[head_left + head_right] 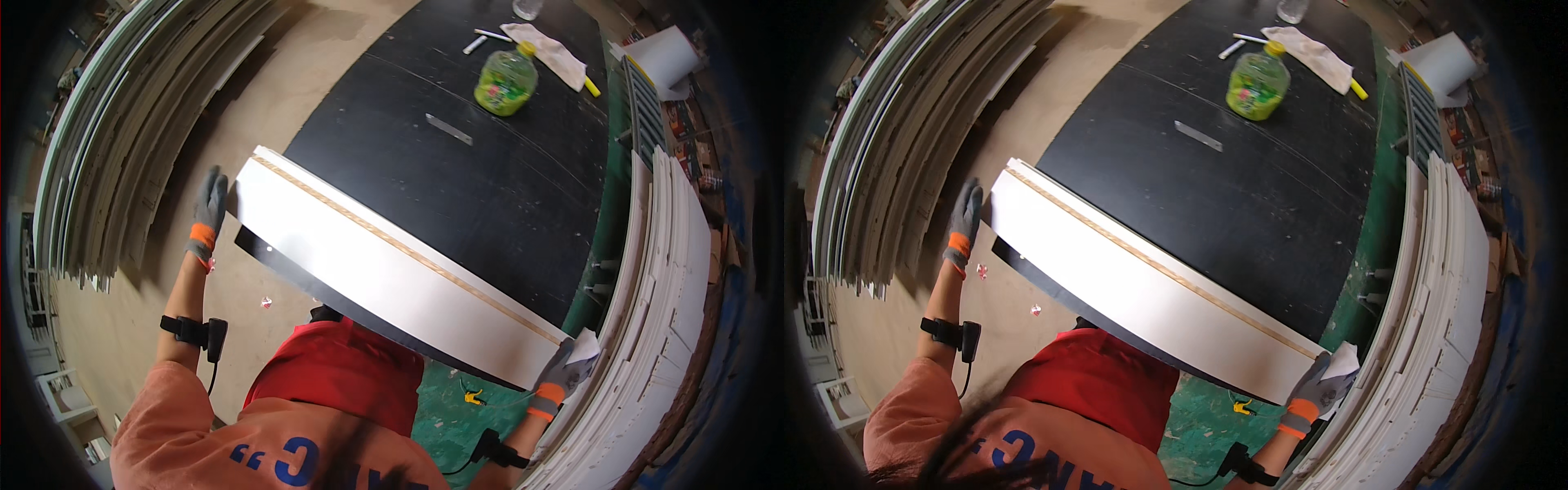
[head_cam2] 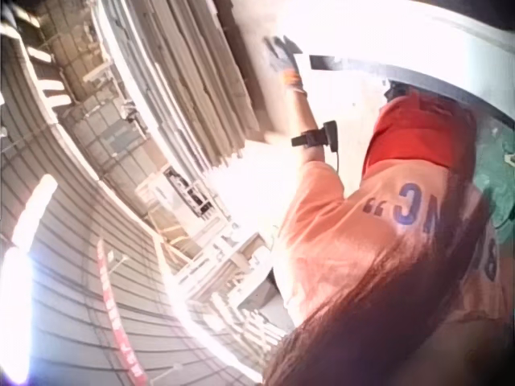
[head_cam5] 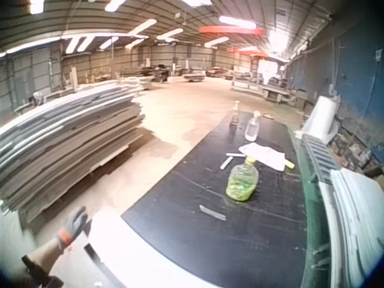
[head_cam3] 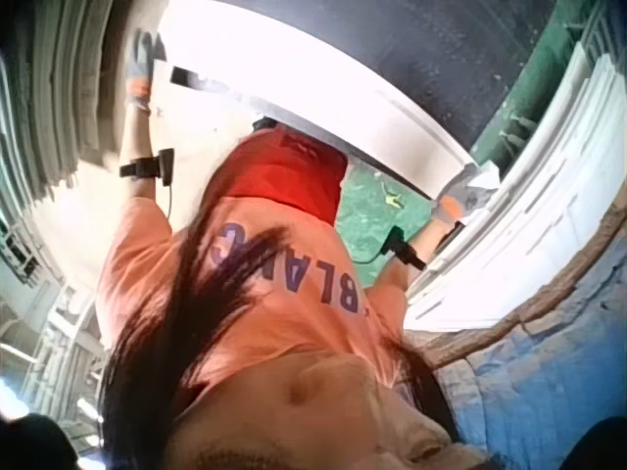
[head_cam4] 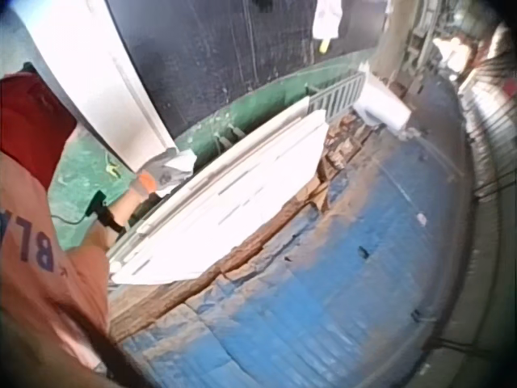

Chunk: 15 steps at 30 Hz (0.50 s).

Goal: Cleaning and inspecting white furniture panels using a cloth and liquid cleaner in a manufacturing setting.

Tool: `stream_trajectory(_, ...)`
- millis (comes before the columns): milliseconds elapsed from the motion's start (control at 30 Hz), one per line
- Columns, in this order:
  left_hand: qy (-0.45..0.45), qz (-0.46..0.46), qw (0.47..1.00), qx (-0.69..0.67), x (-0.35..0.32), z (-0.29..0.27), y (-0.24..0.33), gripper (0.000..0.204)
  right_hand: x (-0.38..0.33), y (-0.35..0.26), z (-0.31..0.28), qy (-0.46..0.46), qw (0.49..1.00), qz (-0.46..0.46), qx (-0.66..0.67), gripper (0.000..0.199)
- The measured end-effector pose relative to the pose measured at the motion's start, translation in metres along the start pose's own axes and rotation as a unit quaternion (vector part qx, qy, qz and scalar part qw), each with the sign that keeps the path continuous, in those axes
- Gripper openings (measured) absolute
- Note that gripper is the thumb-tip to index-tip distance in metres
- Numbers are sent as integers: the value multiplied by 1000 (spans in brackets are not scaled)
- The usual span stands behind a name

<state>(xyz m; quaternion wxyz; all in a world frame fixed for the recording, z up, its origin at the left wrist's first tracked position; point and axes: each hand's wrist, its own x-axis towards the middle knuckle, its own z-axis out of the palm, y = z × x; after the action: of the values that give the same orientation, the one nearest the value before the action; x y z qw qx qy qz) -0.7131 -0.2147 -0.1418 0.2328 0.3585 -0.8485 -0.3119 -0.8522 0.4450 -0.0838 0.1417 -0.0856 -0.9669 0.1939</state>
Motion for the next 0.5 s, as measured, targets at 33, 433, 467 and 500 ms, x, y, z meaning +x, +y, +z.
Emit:
stream_trajectory(33,-72,0,991,-110,-3,3,-19,48,-5,-14,12,3,999,30,14,46)
stream_trajectory(433,-165,-39,940,-296,-22,15,14,50,-130,-467,198,-164,861,-481,-13,65)
stream_trajectory(467,-161,-38,936,-309,-23,17,15,50,-134,-494,206,-167,850,-500,-1,58)
stream_trajectory(500,-168,-64,933,-312,-28,18,10,48,-136,-515,214,-198,847,-494,8,58)
